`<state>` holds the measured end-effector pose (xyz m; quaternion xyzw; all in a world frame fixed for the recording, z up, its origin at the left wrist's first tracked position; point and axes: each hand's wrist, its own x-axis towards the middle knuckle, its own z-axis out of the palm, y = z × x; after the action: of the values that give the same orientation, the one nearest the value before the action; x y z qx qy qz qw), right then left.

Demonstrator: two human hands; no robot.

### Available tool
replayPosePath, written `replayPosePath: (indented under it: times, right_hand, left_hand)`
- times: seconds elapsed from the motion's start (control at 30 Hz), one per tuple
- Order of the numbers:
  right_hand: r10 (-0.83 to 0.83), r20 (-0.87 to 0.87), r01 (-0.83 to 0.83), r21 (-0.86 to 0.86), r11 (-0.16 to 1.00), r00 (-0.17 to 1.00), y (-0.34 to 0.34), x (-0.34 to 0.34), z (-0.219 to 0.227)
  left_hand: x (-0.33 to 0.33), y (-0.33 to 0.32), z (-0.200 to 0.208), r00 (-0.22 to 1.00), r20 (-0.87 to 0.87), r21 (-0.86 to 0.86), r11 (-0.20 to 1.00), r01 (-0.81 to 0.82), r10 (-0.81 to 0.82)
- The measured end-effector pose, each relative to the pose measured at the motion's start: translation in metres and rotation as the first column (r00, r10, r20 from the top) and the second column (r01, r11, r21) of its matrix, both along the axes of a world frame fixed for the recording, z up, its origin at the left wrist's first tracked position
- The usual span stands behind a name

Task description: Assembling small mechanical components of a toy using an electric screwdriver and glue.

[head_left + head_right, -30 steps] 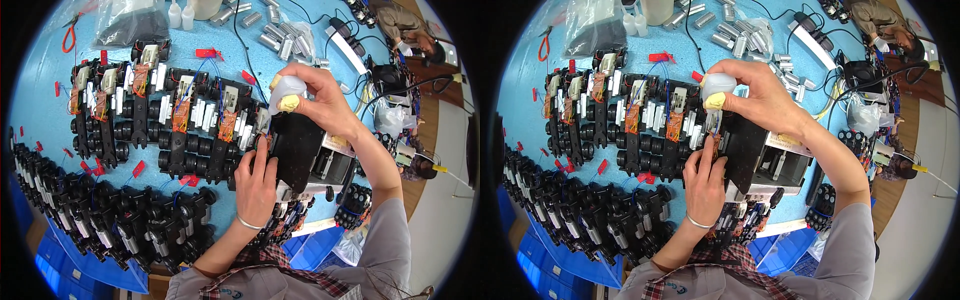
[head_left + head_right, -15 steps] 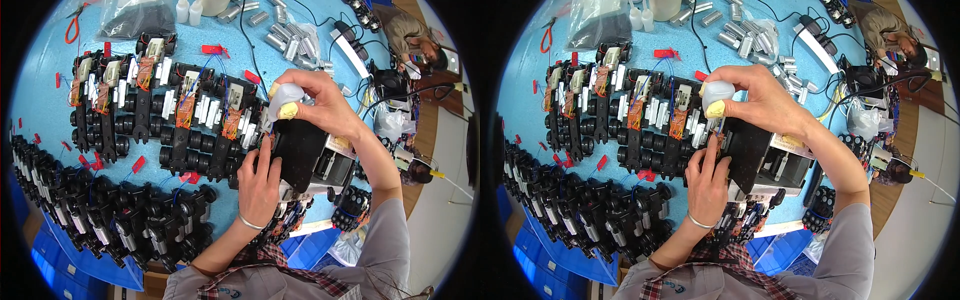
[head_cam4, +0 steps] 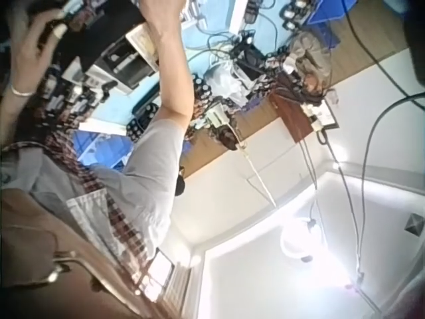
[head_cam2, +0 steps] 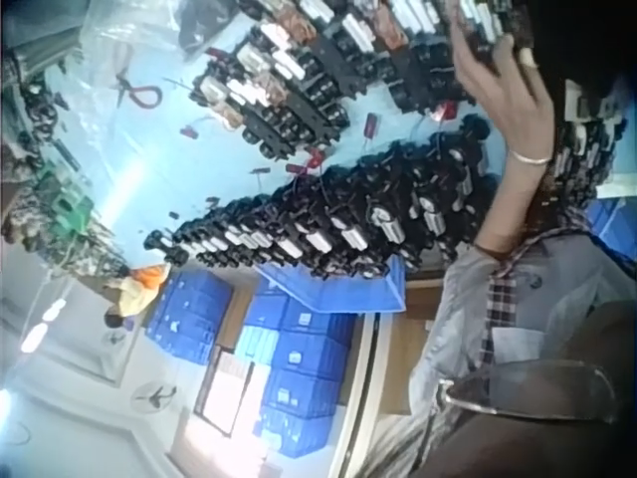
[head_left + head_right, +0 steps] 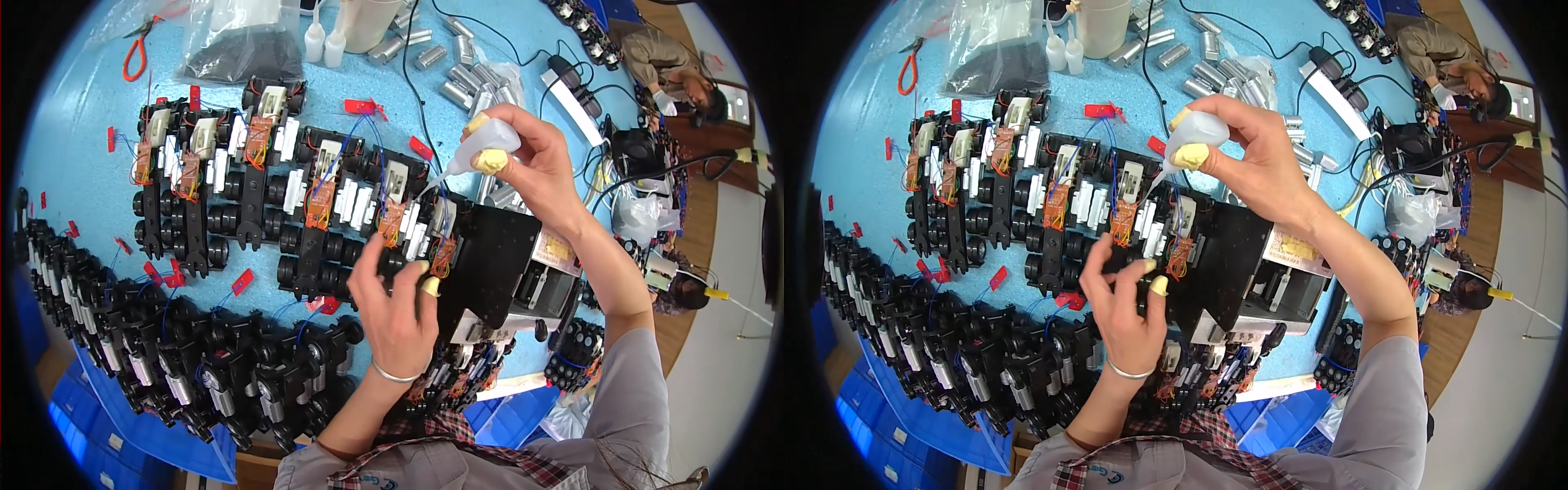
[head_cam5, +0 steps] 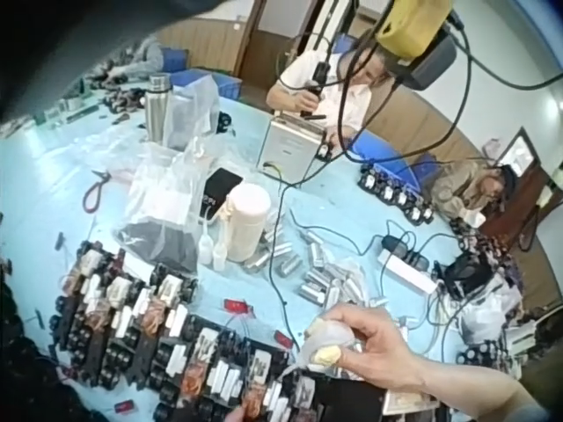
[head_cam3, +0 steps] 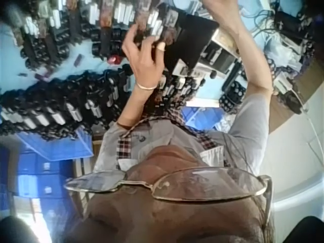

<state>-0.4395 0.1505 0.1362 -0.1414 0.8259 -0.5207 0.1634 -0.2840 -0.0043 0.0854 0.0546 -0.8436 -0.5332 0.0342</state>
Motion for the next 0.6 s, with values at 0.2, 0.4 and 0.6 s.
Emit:
replayPosePath:
  times: [0.2, 0.4, 0.6]
  right_hand:
    - [0.060, -0.036, -0.058, 0.061, 0.996, 0.998, 0.000, -0.001, -0.002]
    - [0.099, -0.056, -0.093, 0.103, 0.990, 0.994, -0.001, -0.002, -0.003]
    - [0.015, -0.022, -0.016, -0.045, 0.999, 1.000, -0.005, 0.002, 0.004]
  left_hand:
    - [-0.012, -0.009, -0.010, 1.000, -0.019, -0.040, 0.999, -0.022, 0.021]
    - [-0.012, -0.006, -0.009, 1.000, -0.024, -0.045, 0.999, 0.005, -0.007]
    - [-0.009, -0.005, -0.008, 1.000, -0.030, -0.034, 0.999, 0.007, -0.008]
